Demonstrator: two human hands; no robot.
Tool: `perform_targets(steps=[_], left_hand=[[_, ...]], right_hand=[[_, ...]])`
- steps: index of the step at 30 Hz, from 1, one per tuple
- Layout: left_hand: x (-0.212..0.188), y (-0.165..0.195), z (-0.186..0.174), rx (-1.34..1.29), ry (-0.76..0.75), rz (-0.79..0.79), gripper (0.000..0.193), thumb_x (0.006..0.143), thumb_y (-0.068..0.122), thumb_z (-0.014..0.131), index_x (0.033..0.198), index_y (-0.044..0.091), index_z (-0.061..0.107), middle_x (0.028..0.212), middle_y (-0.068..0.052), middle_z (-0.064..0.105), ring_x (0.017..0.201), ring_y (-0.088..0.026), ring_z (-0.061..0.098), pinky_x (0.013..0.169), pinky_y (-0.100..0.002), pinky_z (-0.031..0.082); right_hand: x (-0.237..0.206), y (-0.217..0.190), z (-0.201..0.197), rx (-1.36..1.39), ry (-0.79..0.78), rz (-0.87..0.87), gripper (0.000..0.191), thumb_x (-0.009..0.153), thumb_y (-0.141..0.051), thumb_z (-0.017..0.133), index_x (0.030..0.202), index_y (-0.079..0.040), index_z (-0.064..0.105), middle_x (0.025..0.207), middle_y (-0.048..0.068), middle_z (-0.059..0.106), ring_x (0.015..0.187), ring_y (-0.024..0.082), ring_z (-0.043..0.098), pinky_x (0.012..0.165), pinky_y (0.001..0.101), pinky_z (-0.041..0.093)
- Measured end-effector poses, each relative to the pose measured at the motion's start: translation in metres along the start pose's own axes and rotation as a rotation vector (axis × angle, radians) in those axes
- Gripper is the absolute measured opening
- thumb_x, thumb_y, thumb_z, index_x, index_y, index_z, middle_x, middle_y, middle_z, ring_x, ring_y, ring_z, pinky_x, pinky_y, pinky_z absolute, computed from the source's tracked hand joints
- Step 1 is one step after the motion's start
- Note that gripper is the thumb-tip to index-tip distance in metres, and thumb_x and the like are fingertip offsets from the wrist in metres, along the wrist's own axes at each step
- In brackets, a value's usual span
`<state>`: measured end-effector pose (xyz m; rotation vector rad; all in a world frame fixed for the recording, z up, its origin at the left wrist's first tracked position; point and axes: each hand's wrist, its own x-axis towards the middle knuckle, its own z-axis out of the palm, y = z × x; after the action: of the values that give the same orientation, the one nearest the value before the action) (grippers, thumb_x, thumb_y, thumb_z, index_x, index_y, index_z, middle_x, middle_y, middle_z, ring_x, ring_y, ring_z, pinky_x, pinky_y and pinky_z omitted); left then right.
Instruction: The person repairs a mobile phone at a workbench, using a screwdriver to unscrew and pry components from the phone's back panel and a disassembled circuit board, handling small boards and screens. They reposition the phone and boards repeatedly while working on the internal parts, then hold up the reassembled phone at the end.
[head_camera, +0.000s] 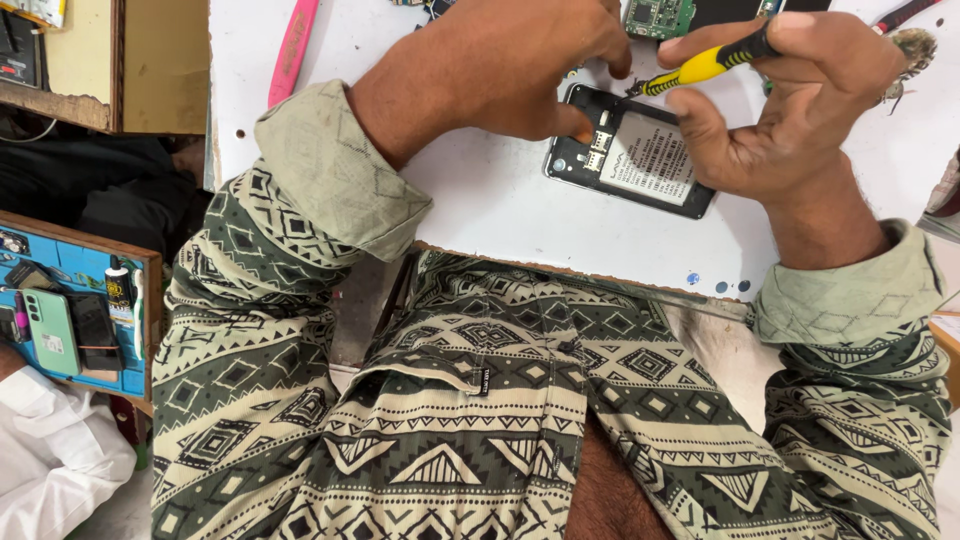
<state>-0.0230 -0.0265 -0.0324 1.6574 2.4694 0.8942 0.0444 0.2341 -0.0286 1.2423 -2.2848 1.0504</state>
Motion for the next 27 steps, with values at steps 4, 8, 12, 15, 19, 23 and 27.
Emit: perform_targets(steps=[4,8,12,15,19,23,27], left_hand=[[0.003,0.002,0.001,0.005,-0.026,-0.021,0.044,0.067,0.031,0.098,0.101,0.008,0.081,0.093,-0.007,0.077,0.08,-0.027,0.073,0.064,-0.039,0.055],[0.003,0.004,0.001,0.002,-0.037,-0.03,0.04,0.068,0.026,0.097,0.099,0.008,0.081,0.093,-0.007,0.077,0.08,-0.026,0.073,0.064,-0.039,0.056],[0.002,0.006,0.001,-0.016,-0.07,-0.08,0.039,0.069,0.026,0.097,0.1,0.008,0.081,0.094,-0.008,0.077,0.078,-0.027,0.073,0.064,-0.039,0.056],[0.003,0.006,-0.001,0.042,-0.042,-0.021,0.038,0.066,0.025,0.097,0.098,0.009,0.082,0.093,-0.008,0.076,0.081,-0.027,0.073,0.067,-0.039,0.056],[0.002,0.007,-0.003,-0.019,-0.048,-0.052,0.038,0.068,0.023,0.097,0.099,0.008,0.081,0.096,-0.007,0.076,0.082,-0.027,0.073,0.067,-0.039,0.056],[0.004,0.007,-0.002,-0.011,-0.032,-0.031,0.039,0.067,0.023,0.096,0.1,0.008,0.081,0.096,-0.007,0.076,0.081,-0.027,0.073,0.066,-0.039,0.056],[0.002,0.007,-0.002,0.01,-0.079,-0.078,0.038,0.069,0.025,0.096,0.099,0.008,0.081,0.092,-0.007,0.076,0.078,-0.028,0.072,0.065,-0.04,0.055]], right_hand=[[0.0,0.0,0.0,-0.005,0.018,0.012,0.067,0.106,0.006,0.07,0.14,-0.007,0.014,0.11,0.028,0.066,0.098,0.033,0.073,0.082,0.0308,0.058],[-0.001,0.003,0.0,-0.108,0.009,-0.004,0.072,0.1,0.004,0.076,0.137,-0.005,0.016,0.104,0.024,0.07,0.091,0.032,0.072,0.076,0.0351,0.051],[-0.002,0.002,0.004,-0.026,0.049,0.022,0.074,0.102,-0.007,0.077,0.144,-0.007,0.016,0.115,0.026,0.064,0.102,0.035,0.074,0.085,0.0342,0.061],[-0.002,0.0,0.003,-0.005,0.054,0.06,0.074,0.103,-0.006,0.079,0.146,-0.01,0.018,0.12,0.025,0.063,0.102,0.034,0.075,0.089,0.0342,0.064],[0.005,0.003,0.006,-0.008,0.098,0.01,0.071,0.098,-0.009,0.079,0.143,-0.004,0.023,0.117,0.027,0.061,0.1,0.033,0.074,0.085,0.0359,0.066],[0.012,0.012,0.004,-0.012,0.061,-0.108,0.063,0.096,-0.007,0.072,0.136,0.003,0.024,0.114,0.029,0.067,0.087,0.028,0.069,0.067,0.0308,0.052],[0.01,0.007,0.006,-0.15,0.137,-0.09,0.068,0.095,-0.019,0.078,0.138,0.0,0.029,0.11,0.026,0.058,0.087,0.029,0.067,0.069,0.0334,0.055]])
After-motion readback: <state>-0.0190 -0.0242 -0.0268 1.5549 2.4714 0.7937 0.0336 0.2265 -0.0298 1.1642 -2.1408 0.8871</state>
